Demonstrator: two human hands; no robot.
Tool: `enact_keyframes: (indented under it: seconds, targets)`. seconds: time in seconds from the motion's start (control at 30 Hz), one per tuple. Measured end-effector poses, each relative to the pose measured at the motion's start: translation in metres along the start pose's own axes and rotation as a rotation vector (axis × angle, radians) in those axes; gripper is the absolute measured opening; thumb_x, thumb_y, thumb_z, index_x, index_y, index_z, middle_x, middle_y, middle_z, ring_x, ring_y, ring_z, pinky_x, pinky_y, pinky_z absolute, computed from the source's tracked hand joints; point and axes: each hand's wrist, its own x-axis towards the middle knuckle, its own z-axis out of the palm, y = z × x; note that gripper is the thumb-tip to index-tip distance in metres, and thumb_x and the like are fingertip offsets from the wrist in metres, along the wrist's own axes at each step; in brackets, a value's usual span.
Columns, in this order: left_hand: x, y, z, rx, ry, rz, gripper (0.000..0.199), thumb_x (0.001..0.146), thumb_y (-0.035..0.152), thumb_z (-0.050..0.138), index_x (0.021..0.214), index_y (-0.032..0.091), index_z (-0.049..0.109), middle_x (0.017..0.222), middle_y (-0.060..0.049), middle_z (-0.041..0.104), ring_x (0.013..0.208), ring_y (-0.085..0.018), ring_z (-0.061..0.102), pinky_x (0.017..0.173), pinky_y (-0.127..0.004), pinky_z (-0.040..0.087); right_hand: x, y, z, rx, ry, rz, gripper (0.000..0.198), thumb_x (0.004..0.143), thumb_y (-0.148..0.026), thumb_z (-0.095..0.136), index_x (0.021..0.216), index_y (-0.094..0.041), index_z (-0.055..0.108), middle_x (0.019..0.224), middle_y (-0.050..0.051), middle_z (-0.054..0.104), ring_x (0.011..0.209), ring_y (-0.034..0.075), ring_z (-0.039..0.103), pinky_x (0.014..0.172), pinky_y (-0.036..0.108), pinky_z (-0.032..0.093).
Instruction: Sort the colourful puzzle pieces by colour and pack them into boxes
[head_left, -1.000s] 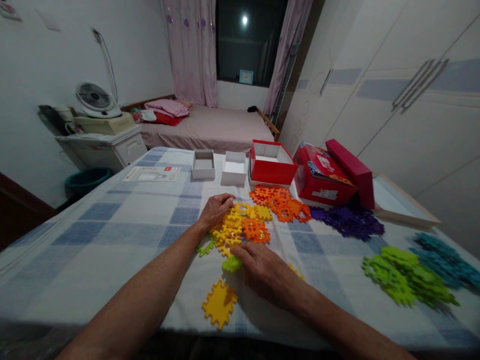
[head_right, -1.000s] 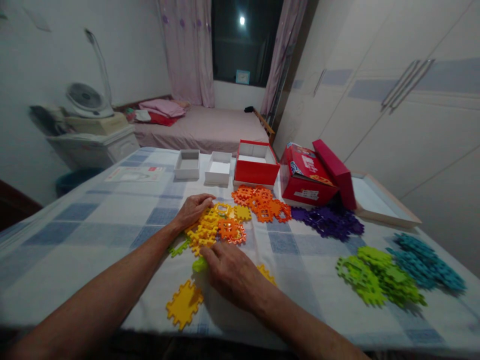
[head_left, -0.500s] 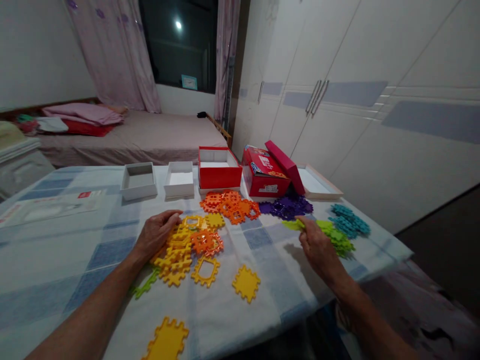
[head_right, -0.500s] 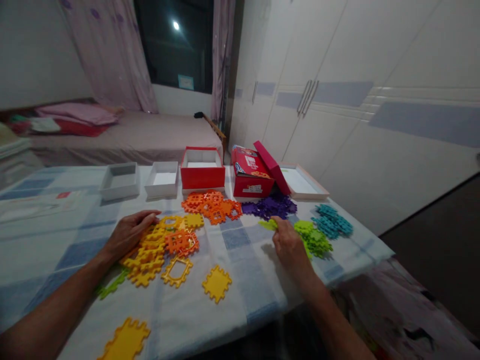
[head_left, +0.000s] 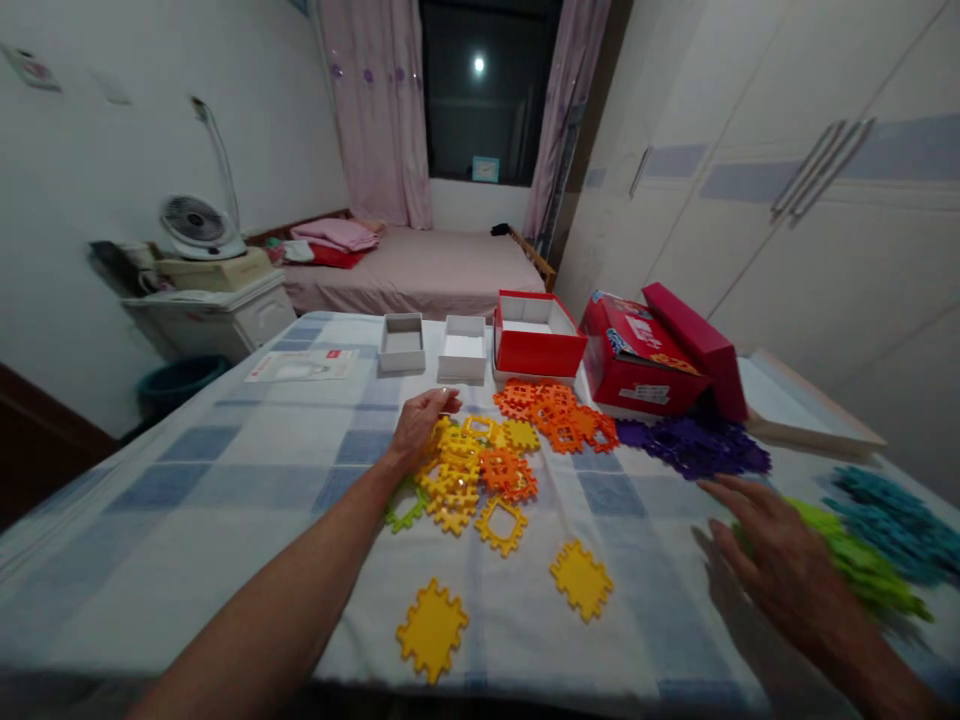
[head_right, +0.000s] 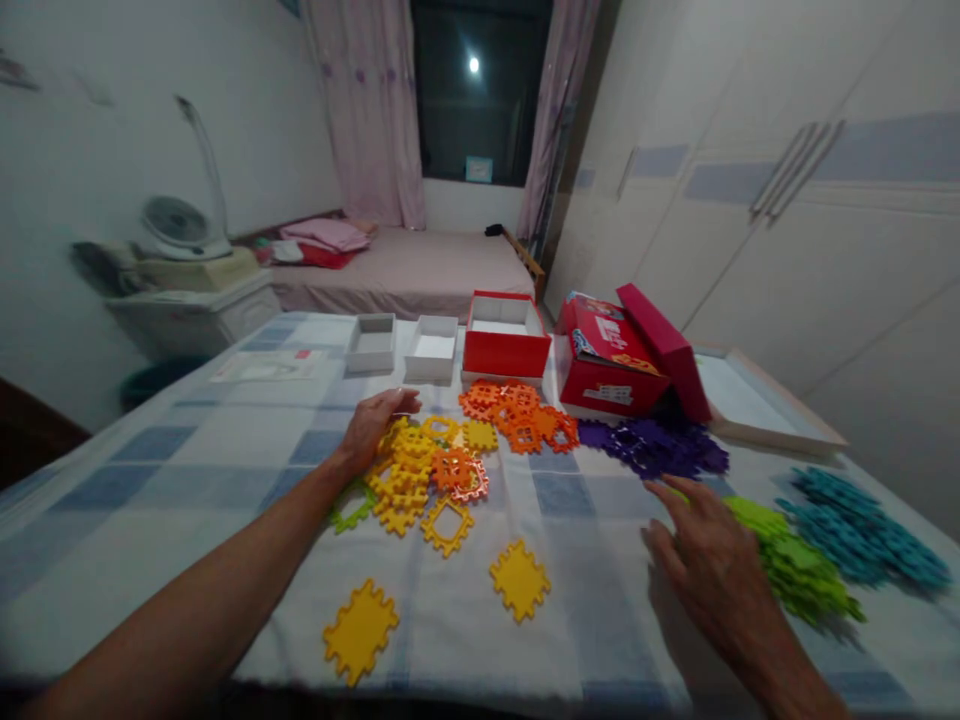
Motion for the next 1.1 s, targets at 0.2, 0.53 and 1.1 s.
enact_keyframes:
  seconds: [0.2, 0.53, 1.1]
  targets:
    - [0.010, -0.005, -0.010, -0.443, 0.075, -0.126, 0.054, 0.075, 0.060, 0.050, 0.093, 0.012, 0.066, 0.098, -0.013, 0.071, 0.088, -0.021, 0.067, 0.079, -0.032, 0.049, 0.061, -0.131, -0.003, 0.377, -0.214, -0.336, 0.035, 0.089, -0.021, 0.040, 0.122, -0.022, 0.051, 0.129, 0.008, 0.050, 0.123, 0.021, 0.042, 0.101, 0.042, 0.037]
    - [0.015, -0.008, -0.014, -0.536, 0.109, -0.169, 0.053, 0.070, 0.061, 0.057, 0.085, 0.012, 0.068, 0.084, -0.010, 0.072, 0.076, -0.017, 0.067, 0.070, -0.027, 0.047, 0.112, -0.216, 0.041, 0.404, -0.395, -0.586, 0.039, 0.085, -0.036, 0.056, 0.122, -0.028, 0.052, 0.138, 0.007, 0.041, 0.127, 0.027, 0.034, 0.102, 0.048, 0.029]
    - [0.013, -0.011, -0.013, 0.038, 0.033, 0.039, 0.061, 0.082, 0.060, 0.034, 0.090, 0.010, 0.067, 0.084, -0.012, 0.070, 0.073, -0.018, 0.066, 0.069, -0.030, 0.051, 0.150, -0.212, 0.047, 0.266, -0.466, -0.383, 0.020, 0.086, -0.021, 0.048, 0.099, -0.018, 0.064, 0.107, 0.010, 0.060, 0.101, 0.021, 0.052, 0.085, 0.034, 0.038]
